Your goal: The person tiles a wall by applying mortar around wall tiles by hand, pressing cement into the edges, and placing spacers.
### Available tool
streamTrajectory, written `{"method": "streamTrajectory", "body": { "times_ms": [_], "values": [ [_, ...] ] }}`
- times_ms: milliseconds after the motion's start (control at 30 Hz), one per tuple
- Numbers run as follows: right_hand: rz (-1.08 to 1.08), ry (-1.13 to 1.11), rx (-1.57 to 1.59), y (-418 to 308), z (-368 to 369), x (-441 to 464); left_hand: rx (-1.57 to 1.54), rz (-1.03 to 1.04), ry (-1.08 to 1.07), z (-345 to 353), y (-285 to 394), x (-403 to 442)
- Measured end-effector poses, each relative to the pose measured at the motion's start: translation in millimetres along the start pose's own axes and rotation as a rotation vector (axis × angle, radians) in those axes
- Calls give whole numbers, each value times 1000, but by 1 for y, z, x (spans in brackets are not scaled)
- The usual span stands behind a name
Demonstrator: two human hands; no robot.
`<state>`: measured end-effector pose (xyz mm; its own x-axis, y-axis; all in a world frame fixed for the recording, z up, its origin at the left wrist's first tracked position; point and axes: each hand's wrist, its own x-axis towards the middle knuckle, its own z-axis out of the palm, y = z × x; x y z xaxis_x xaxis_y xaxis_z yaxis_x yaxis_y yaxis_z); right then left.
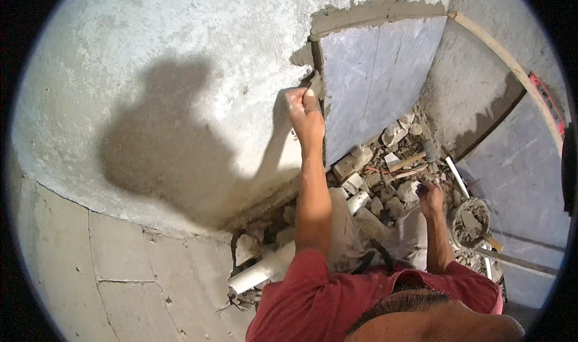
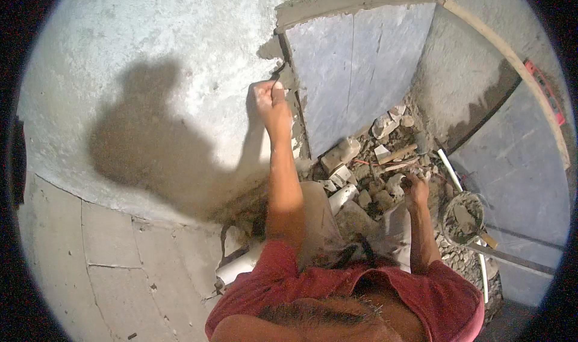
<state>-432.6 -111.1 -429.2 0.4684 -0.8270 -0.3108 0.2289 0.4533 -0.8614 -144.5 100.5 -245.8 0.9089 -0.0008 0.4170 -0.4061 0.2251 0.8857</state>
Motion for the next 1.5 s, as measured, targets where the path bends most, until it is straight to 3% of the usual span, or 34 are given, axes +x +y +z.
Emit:
{"method": "streamTrajectory", "body": {
  "times_ms": [33, 67, 200, 333, 433, 567, 600, 700, 733, 833, 867, 967, 1267, 1367, 1500],
  "values": [
    [-15, -17, 12, -1, -1, 0, 43, 92, 75, 3, -7, -3],
    [-29, -32, 23, -2, -4, 0, -133, 110, 127, 8, -21, -4],
    [-3, -39, 19, -6, -15, -4, -54, 447, 306, 29, -27, -8],
    [-10, 16, -55, -16, -23, -16, 201, 580, 254, 53, -32, -2],
    [-41, 69, -28, -15, -38, -15, 69, 227, 211, 54, -16, -6],
    [-24, 141, -49, -22, -53, -18, -26, 164, 101, 31, -14, 11],
    [-27, 143, -52, -25, -50, -22, -5, 27, 7, 22, -16, 15],
    [-63, 42, -44, -28, -40, -16, -192, 21, -39, 13, -18, 10],
    [-77, -3, -40, -29, -40, -15, -102, 92, -18, 12, -3, 0],
    [-69, 0, -75, -30, -29, -16, -260, 214, 194, 17, -4, -10],
    [-58, 22, -95, -31, -24, -18, -176, 186, 218, 14, -3, -10],
    [-60, 56, -78, -33, -18, -25, -53, 594, 387, 21, 7, 5],
    [-115, 74, -102, -17, -57, -15, 264, 582, 278, 68, -6, 13],
    [-102, 83, -115, -22, -64, -21, 79, 360, 328, 70, 0, 12],
    [-116, 86, -102, -30, -63, -19, 90, 210, 178, 47, 8, 21]
  ]
}}
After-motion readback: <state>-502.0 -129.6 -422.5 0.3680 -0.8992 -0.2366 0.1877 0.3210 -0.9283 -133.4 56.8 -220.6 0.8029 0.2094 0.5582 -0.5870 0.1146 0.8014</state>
